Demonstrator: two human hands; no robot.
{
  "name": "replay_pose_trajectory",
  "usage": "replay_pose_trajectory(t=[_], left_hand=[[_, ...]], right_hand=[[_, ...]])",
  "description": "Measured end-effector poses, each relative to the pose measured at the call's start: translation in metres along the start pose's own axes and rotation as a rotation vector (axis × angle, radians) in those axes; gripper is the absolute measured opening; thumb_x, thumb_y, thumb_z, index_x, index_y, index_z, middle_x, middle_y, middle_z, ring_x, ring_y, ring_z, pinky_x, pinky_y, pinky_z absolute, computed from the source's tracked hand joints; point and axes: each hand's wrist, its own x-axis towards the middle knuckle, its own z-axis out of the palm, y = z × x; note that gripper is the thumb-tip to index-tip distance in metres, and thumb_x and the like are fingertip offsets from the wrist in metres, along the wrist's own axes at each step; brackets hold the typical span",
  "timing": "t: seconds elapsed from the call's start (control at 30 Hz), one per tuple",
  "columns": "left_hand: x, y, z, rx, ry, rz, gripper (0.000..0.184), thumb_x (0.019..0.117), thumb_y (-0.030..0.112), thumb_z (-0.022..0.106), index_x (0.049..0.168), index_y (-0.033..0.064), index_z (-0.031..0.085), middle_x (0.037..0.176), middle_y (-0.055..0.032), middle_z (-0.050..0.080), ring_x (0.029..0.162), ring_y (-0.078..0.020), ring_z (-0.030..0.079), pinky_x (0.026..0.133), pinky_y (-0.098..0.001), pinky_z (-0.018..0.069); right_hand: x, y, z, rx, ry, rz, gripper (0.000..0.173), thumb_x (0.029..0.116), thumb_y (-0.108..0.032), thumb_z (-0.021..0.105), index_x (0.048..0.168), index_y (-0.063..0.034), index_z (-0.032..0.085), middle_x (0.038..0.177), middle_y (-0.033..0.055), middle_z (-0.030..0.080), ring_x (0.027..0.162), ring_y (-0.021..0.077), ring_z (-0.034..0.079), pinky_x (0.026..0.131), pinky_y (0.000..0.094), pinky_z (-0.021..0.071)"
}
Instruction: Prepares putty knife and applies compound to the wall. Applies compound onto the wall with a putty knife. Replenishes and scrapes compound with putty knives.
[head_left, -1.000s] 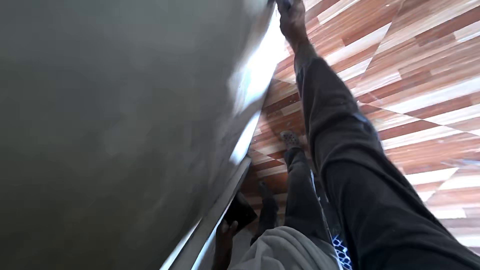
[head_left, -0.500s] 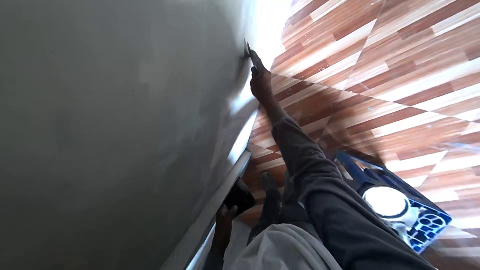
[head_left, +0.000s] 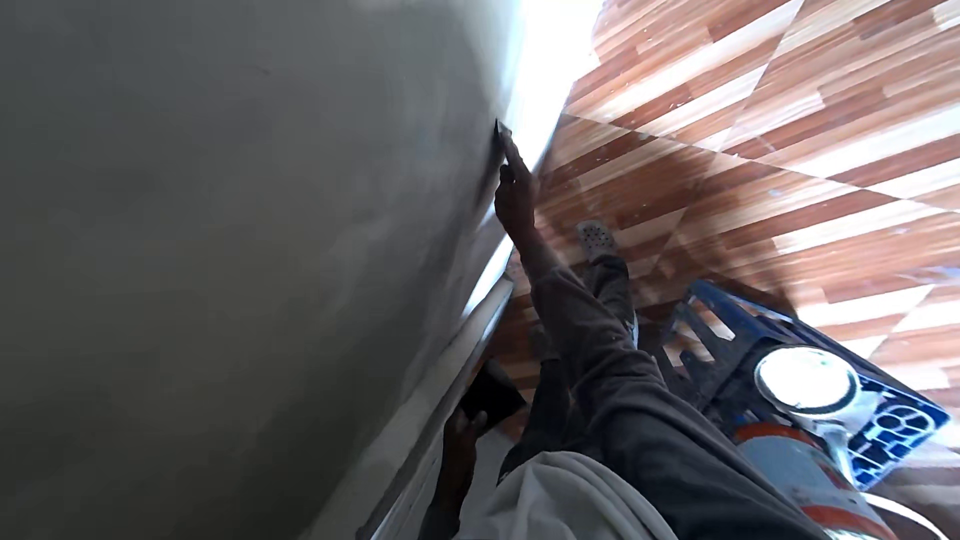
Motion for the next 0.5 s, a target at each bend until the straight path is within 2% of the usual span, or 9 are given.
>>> replay_pose_trajectory(t=[0.07, 0.13, 0.23, 0.27, 0.33, 0.4, 0.5], left_hand=[[0.001, 0.006, -0.001, 0.011, 0.005, 0.013, 0.040, 0.0941, 0.005, 0.063, 0.132, -0.0071, 0.058, 0.118, -0.0159, 0.071, 0.105, -0.0185, 0.070, 0.093, -0.0362, 0.0600], [0.004, 0.016, 0.000, 0.028, 0.008, 0.026, 0.039, 0.0941, 0.005, 0.064, 0.131, -0.0070, 0.058, 0.119, -0.0166, 0.070, 0.107, -0.0190, 0.070, 0.094, -0.0364, 0.0594], [0.010, 0.036, 0.007, 0.042, 0.000, 0.029, 0.039, 0.0943, 0.003, 0.064, 0.132, -0.0074, 0.057, 0.121, -0.0178, 0.068, 0.109, -0.0202, 0.068, 0.095, -0.0372, 0.0585], [0.013, 0.042, 0.008, 0.044, -0.001, 0.031, 0.040, 0.0946, 0.003, 0.064, 0.133, -0.0069, 0.057, 0.123, -0.0176, 0.068, 0.110, -0.0202, 0.068, 0.096, -0.0373, 0.0583], [0.019, 0.054, 0.015, 0.031, 0.018, 0.037, 0.039, 0.0939, 0.002, 0.063, 0.132, -0.0071, 0.057, 0.122, -0.0175, 0.069, 0.110, -0.0197, 0.068, 0.096, -0.0371, 0.0583], [0.023, 0.064, 0.023, 0.019, 0.050, 0.033, 0.036, 0.0940, 0.001, 0.063, 0.129, -0.0080, 0.058, 0.118, -0.0179, 0.070, 0.107, -0.0203, 0.069, 0.094, -0.0375, 0.0592], [0.020, 0.074, 0.033, 0.021, 0.079, 0.018, 0.037, 0.0934, 0.001, 0.064, 0.129, -0.0079, 0.059, 0.118, -0.0169, 0.070, 0.107, -0.0182, 0.069, 0.095, -0.0353, 0.0588]], right_hand=[[-0.032, -0.005, -0.007, 0.001, -0.082, 0.005, 0.053, 0.0992, 0.005, 0.048, 0.149, -0.0108, 0.054, 0.138, 0.0125, 0.065, 0.099, 0.0289, 0.074, 0.084, 0.0490, 0.0606], [-0.063, -0.008, -0.031, -0.029, -0.263, 0.008, 0.051, 0.1004, 0.005, 0.047, 0.149, -0.0100, 0.053, 0.135, 0.0159, 0.066, 0.098, 0.0344, 0.072, 0.084, 0.0552, 0.0587], [-0.067, 0.009, -0.070, -0.111, -0.546, 0.148, 0.042, 0.1023, -0.001, 0.048, 0.142, -0.0082, 0.061, 0.117, 0.0201, 0.072, 0.100, 0.0351, 0.071, 0.092, 0.0540, 0.0544], [-0.053, 0.011, -0.080, -0.153, -0.568, 0.268, 0.039, 0.1045, -0.006, 0.049, 0.141, -0.0075, 0.061, 0.122, 0.0203, 0.071, 0.107, 0.0352, 0.070, 0.098, 0.0537, 0.0533], [0.000, 0.016, -0.090, -0.238, -0.527, 0.482, 0.036, 0.1058, -0.016, 0.053, 0.137, -0.0014, 0.059, 0.122, 0.0272, 0.066, 0.111, 0.0428, 0.065, 0.098, 0.0606, 0.0498], [0.059, 0.043, -0.083, -0.284, -0.429, 0.530, 0.040, 0.1034, -0.019, 0.056, 0.136, 0.0045, 0.057, 0.128, 0.0313, 0.063, 0.120, 0.0458, 0.061, 0.103, 0.0608, 0.0469], [0.142, 0.073, -0.068, -0.161, -0.329, 0.509, 0.042, 0.1011, -0.012, 0.055, 0.138, 0.0081, 0.053, 0.132, 0.0322, 0.058, 0.123, 0.0435, 0.058, 0.104, 0.0575, 0.0472]])
